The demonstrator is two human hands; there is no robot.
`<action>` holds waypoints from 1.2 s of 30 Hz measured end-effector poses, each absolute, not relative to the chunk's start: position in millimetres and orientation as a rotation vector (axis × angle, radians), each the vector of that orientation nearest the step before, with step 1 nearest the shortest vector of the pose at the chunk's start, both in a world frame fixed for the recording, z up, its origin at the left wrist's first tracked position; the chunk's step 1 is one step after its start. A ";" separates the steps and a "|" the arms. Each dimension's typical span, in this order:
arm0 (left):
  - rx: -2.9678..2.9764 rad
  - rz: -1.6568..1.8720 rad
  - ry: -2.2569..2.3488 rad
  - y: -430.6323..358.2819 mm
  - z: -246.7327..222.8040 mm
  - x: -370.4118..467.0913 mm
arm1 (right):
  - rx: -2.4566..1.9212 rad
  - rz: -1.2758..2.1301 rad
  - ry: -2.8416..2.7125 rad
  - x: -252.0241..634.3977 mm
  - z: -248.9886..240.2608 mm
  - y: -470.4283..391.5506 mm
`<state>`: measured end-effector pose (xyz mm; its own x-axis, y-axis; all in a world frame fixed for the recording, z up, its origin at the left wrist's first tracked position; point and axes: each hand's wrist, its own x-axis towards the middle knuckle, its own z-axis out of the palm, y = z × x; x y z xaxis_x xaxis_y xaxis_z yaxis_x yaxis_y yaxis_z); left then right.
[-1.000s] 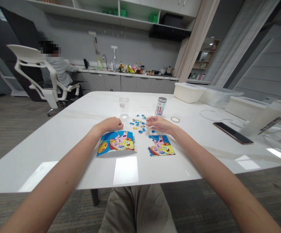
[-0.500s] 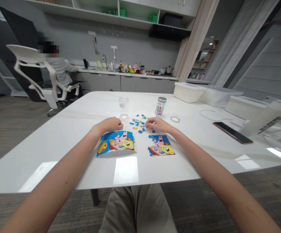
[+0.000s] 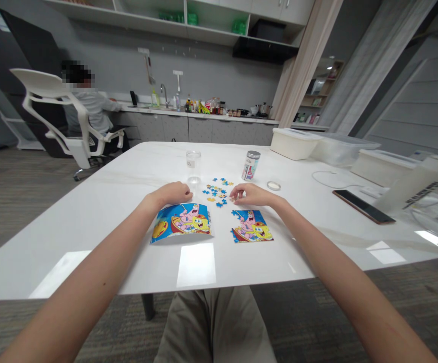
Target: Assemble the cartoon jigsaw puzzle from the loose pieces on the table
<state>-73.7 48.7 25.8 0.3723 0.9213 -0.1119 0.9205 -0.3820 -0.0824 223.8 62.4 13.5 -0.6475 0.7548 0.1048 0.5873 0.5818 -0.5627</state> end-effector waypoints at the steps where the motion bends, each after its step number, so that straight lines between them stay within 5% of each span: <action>1: -2.596 0.214 -1.746 48.9 25.8 -73.8 | -1.090 0.690 -2.472 223.0 13.1 63.0; 36: -2.595 0.235 -1.752 48.7 25.8 -73.7 | -1.051 0.440 -2.595 211.4 11.1 52.1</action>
<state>-73.7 48.7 25.8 0.3658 0.9225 -0.1230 0.9223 -0.3770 -0.0851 211.4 52.1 11.1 -0.6844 0.7103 0.1645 0.6165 0.6842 -0.3896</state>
